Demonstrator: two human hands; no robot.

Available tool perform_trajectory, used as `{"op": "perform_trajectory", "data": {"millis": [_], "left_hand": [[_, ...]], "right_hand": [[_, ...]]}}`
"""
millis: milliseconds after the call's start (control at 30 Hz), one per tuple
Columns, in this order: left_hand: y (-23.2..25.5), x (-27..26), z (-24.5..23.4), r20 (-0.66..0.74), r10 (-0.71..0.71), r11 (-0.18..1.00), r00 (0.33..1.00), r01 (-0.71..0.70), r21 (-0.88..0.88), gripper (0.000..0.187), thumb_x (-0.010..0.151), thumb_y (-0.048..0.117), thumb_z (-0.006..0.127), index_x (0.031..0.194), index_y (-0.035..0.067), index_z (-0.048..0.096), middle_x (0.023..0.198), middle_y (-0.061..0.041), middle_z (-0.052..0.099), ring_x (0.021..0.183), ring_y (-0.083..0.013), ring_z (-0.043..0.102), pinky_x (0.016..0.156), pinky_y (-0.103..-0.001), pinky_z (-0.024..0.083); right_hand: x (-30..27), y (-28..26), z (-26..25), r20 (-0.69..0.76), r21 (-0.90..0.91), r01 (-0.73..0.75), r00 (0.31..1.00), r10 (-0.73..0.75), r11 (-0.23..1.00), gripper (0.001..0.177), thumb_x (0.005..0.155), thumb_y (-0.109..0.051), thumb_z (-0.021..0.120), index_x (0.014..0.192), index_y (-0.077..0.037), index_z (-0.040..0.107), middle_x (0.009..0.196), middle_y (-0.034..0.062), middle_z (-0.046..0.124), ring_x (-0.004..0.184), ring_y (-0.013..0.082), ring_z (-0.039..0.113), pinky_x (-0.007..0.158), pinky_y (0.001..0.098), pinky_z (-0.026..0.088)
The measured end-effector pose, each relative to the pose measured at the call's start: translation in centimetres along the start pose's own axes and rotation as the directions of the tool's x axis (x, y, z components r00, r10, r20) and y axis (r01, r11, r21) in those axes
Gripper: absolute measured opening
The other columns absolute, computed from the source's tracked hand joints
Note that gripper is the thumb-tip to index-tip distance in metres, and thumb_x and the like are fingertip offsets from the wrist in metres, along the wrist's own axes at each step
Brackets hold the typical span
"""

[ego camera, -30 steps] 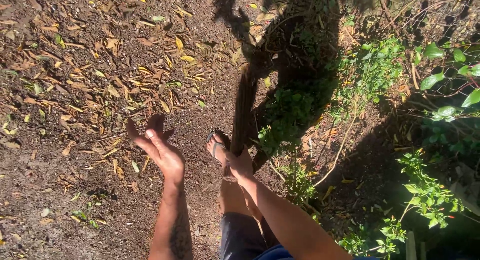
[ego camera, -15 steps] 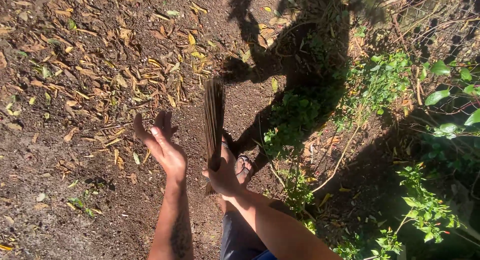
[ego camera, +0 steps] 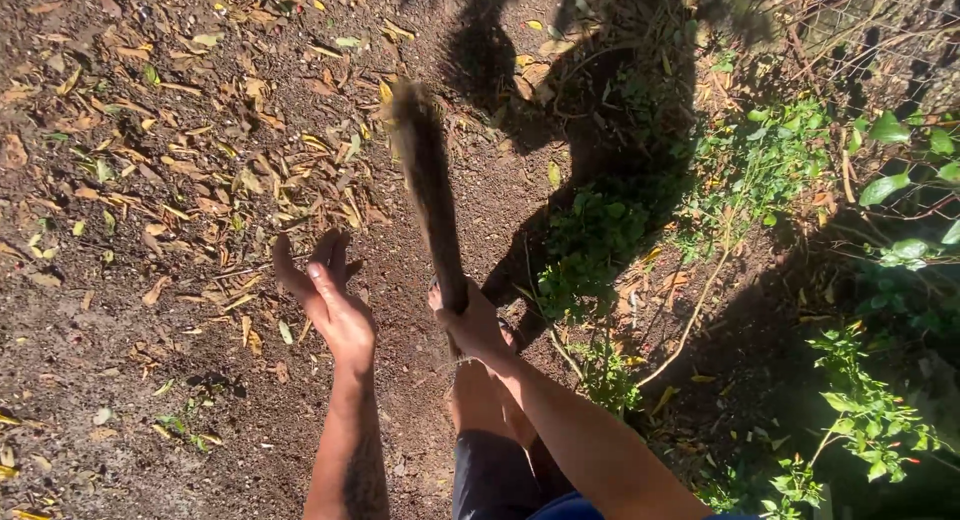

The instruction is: Sweep debris and leaves from a dirt outdoor ground surface into a dustpan.

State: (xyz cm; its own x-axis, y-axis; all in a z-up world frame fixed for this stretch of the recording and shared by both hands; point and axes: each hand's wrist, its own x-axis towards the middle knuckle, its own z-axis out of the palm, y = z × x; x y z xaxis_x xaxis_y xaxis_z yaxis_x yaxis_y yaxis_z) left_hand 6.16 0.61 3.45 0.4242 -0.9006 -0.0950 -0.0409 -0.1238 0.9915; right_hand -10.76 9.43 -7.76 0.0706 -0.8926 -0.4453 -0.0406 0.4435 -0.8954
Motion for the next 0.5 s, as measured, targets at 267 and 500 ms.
{"op": "perform_trajectory", "data": {"millis": [267,500], "left_hand": [[-0.5,1.6,1.7,0.043,-0.022,1.000,0.999,0.022,0.013,0.080,0.110,0.063,0.027,0.162,0.005,0.011,0.140,-0.034,0.060,0.128,-0.0411,0.067,0.097,-0.048,0.061],[0.2,3.6,3.6,0.103,-0.062,0.997,0.993,0.056,0.059,0.080,0.108,0.063,0.027,0.158,0.003,0.012,0.133,-0.033,0.063,0.123,-0.0399,0.069,0.098,-0.049,0.058]], "right_hand": [[8.1,21.2,-12.6,-0.537,0.003,-0.624,0.658,0.528,0.781,0.028,0.093,-0.021,0.070,0.092,0.007,0.072,0.080,0.0106,0.071,0.067,0.0212,0.055,0.061,0.0437,0.044],[9.6,1.9,-2.1,0.039,-0.239,-0.340,0.932,0.359,0.909,0.038,0.080,-0.018,0.075,0.111,-0.001,0.061,0.079,0.0062,0.071,0.070,0.0172,0.070,0.064,0.0337,0.056]]}}
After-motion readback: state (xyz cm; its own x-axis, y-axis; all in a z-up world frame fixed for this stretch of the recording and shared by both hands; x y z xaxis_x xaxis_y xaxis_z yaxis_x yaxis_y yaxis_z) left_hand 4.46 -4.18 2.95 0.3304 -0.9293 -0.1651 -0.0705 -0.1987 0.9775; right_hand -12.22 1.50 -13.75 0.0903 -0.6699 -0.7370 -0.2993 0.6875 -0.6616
